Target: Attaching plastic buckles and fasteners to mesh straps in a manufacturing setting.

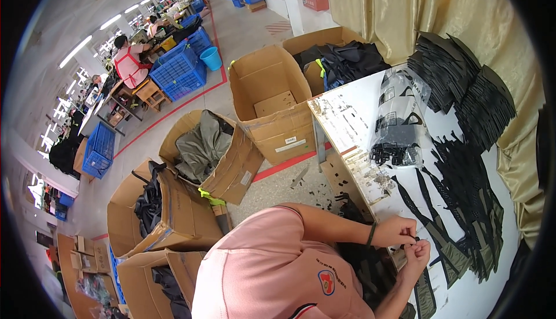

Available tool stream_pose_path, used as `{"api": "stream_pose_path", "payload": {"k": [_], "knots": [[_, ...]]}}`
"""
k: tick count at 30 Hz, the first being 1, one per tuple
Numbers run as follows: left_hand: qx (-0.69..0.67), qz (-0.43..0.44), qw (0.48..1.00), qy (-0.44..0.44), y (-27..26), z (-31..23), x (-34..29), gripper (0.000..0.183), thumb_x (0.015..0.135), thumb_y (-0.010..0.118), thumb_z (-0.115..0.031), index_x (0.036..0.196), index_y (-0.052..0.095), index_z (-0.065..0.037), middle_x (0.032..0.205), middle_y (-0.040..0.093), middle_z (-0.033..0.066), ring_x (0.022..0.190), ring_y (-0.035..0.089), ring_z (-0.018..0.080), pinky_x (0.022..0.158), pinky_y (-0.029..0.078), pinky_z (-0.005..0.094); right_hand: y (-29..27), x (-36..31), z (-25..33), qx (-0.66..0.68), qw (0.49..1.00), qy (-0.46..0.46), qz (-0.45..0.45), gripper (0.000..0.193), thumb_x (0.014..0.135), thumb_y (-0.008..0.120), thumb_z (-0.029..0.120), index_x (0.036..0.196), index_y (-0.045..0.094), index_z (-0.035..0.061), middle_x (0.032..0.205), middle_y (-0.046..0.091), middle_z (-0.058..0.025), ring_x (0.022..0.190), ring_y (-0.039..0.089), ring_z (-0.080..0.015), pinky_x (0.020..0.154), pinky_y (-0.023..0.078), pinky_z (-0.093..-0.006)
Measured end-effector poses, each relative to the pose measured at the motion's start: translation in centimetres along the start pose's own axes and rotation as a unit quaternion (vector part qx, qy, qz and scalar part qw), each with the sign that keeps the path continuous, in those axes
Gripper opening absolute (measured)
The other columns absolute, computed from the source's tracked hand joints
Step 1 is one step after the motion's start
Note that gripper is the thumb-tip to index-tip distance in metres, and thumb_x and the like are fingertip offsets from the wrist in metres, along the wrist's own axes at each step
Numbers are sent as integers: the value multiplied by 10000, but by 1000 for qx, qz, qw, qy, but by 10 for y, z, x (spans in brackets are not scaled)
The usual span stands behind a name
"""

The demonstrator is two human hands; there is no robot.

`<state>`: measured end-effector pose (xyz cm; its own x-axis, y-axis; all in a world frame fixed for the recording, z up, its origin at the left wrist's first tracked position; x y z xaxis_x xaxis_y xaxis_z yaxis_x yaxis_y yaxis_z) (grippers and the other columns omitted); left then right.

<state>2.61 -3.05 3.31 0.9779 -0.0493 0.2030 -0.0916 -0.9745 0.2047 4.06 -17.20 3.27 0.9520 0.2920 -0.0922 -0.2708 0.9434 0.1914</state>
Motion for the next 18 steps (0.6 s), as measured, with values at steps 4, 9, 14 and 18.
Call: {"api": "stream_pose_path", "payload": {"k": [4,9,14,18], "knots": [[100,28,993,56,0,-6,-4,152,798,681,-116,829,579,-7,701,591,54,636,568,119,568,446,265,-6,-1,-7,33,999,16,-1,243,754,606,-97,864,452,55,747,453,14,664,423,-43,638,358,-156],[80,30,995,58,0,-9,-7,157,814,671,-118,847,576,4,757,595,68,682,577,135,606,455,272,0,-7,1,61,998,-10,-24,228,775,620,-71,856,446,52,747,444,10,663,418,-52,650,357,-167],[7,14,1000,15,4,1,-10,142,831,651,-98,870,569,11,863,597,78,762,577,128,680,468,262,3,-13,7,-21,995,-77,-55,196,824,610,-36,861,445,64,769,454,6,698,435,-59,666,359,-176],[-19,18,1000,4,3,5,-11,133,839,644,-93,873,565,9,907,595,82,814,574,140,727,471,266,5,-15,10,-168,974,-139,-66,186,824,599,-23,818,431,54,759,404,5,687,387,-80,637,334,-202]]}}
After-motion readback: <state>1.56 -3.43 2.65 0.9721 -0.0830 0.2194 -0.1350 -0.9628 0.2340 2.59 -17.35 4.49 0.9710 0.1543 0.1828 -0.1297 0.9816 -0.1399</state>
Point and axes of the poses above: each hand's wrist, its own x-axis towards the middle knuckle, its own y-axis out of the palm, z = x × y, the point moved 4 cm from there along x, towards the middle knuckle
